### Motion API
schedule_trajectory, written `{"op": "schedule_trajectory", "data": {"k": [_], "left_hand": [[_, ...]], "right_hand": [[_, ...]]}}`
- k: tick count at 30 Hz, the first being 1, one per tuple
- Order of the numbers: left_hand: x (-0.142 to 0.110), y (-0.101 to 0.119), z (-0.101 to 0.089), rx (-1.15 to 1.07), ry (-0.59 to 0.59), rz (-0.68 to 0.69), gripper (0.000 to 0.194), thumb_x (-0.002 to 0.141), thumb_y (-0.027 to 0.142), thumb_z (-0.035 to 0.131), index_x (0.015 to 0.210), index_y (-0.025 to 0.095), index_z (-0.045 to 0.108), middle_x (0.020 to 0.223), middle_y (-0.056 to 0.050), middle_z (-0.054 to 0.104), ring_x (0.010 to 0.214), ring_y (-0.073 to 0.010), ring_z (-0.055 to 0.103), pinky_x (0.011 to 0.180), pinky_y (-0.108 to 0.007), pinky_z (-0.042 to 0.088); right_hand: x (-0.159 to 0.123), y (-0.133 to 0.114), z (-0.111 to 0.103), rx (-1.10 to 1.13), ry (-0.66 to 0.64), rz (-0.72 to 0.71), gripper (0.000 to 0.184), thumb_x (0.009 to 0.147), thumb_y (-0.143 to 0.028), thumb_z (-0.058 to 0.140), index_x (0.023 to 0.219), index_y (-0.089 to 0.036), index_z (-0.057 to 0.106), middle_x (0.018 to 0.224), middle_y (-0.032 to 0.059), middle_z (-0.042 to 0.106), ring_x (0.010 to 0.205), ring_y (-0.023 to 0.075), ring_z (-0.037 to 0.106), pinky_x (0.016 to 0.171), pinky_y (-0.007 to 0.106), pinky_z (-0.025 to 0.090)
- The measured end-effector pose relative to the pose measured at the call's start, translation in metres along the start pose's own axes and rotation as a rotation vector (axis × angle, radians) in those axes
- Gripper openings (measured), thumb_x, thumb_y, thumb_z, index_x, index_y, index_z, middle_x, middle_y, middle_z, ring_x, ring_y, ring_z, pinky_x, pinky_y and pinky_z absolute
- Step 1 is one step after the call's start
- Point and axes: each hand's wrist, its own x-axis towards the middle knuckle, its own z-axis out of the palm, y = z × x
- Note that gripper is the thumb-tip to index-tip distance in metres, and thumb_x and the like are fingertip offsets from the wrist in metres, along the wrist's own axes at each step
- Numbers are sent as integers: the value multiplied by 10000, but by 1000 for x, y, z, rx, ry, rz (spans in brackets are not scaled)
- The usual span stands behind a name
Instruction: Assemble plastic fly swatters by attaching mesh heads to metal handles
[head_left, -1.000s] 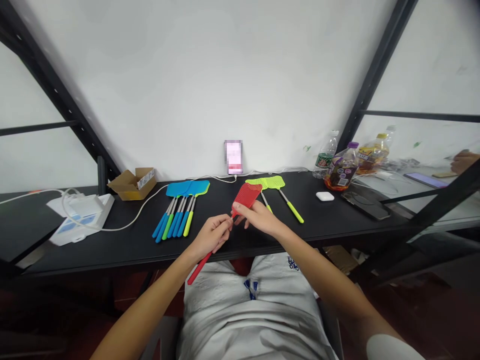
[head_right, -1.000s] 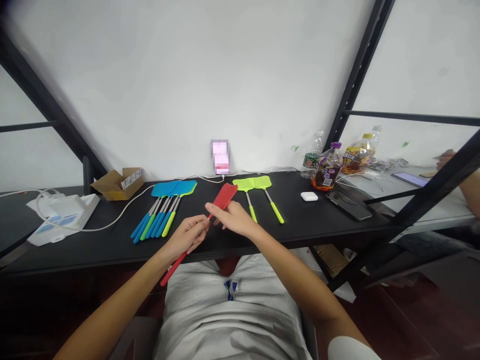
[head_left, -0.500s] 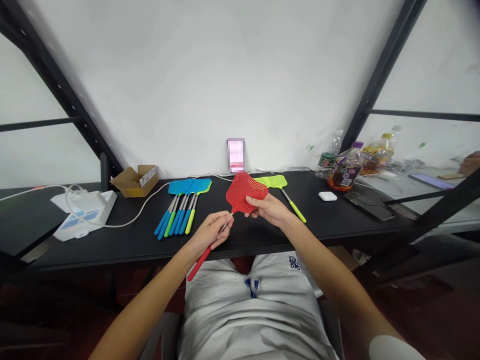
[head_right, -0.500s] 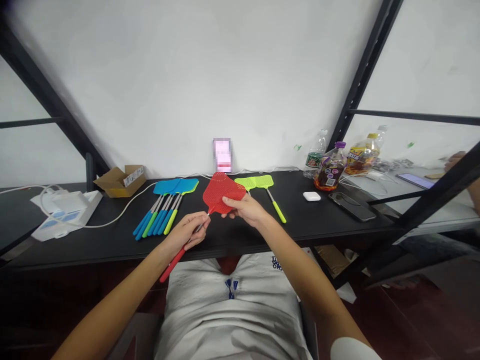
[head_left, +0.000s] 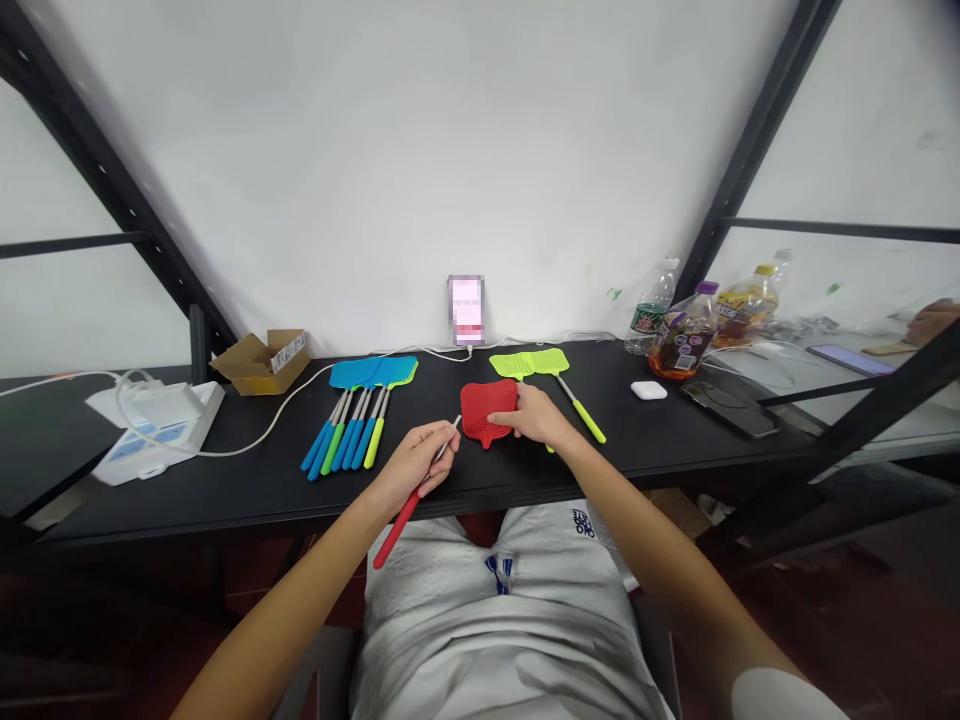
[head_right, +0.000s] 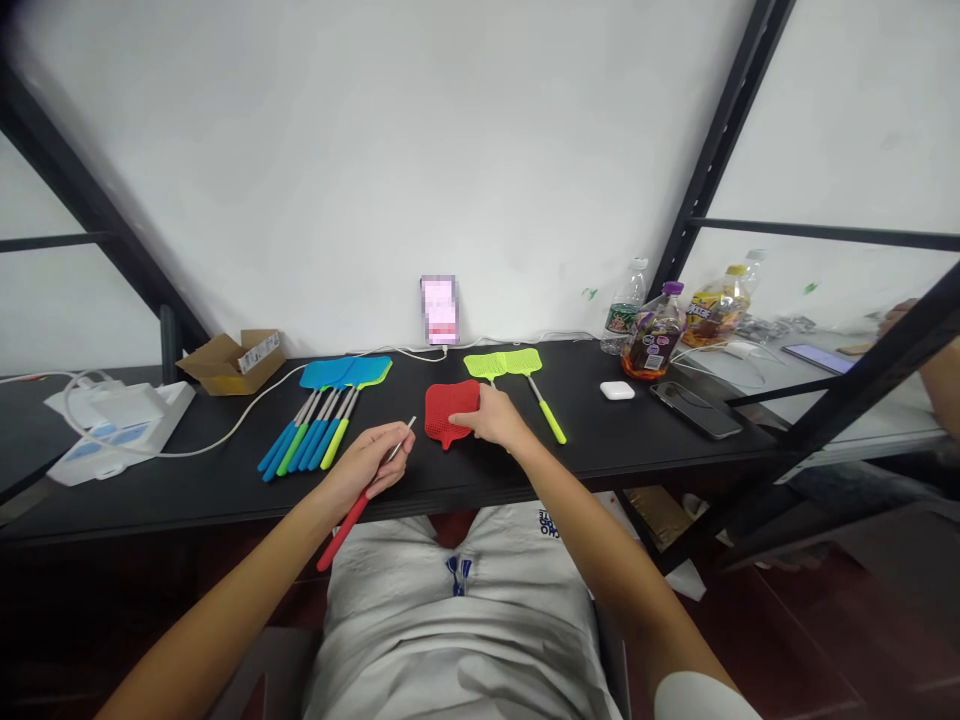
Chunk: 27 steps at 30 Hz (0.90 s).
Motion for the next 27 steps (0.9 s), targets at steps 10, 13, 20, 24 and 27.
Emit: {"op": "schedule_trajectory", "data": {"k": [10,13,20,24,27], "left_hand": [[-2,3,4,82,2,-38,299,930,432,473,768,181,499,439,100,372,263,-37,287,301,-159,130],[-2,2,4,124,-15,-54,287,919,424,491,770,179,504,440,99,393,260,-39,298,291,-155,138],[-2,4,6,206,-36,-73,341,919,473,492,792,162,549,447,78,458,264,-44,332,295,-157,189],[-5,8,8,197,-67,-64,311,909,448,529,841,150,586,495,55,517,317,-53,422,352,-158,265],[-6,7,8,214,-81,-65,327,907,469,533,860,152,596,506,55,521,330,-56,439,369,-163,272]], "right_hand": [[-8,-11,15,-372,241,-111,342,850,-476,620,1007,-171,616,951,116,664,856,240,646,725,322,458],[-14,-19,17,1,-64,-276,410,941,-546,439,877,-179,609,721,22,628,637,141,590,613,255,440],[-26,-31,29,245,-402,-334,386,934,-523,472,763,-185,545,671,-12,606,487,79,499,494,207,397],[-20,-27,24,247,-234,-313,404,926,-526,480,700,-192,516,597,-28,557,469,86,497,473,209,383],[-11,-22,13,247,-18,-280,436,914,-552,478,654,-202,484,552,-31,525,453,93,474,464,220,375]]}}
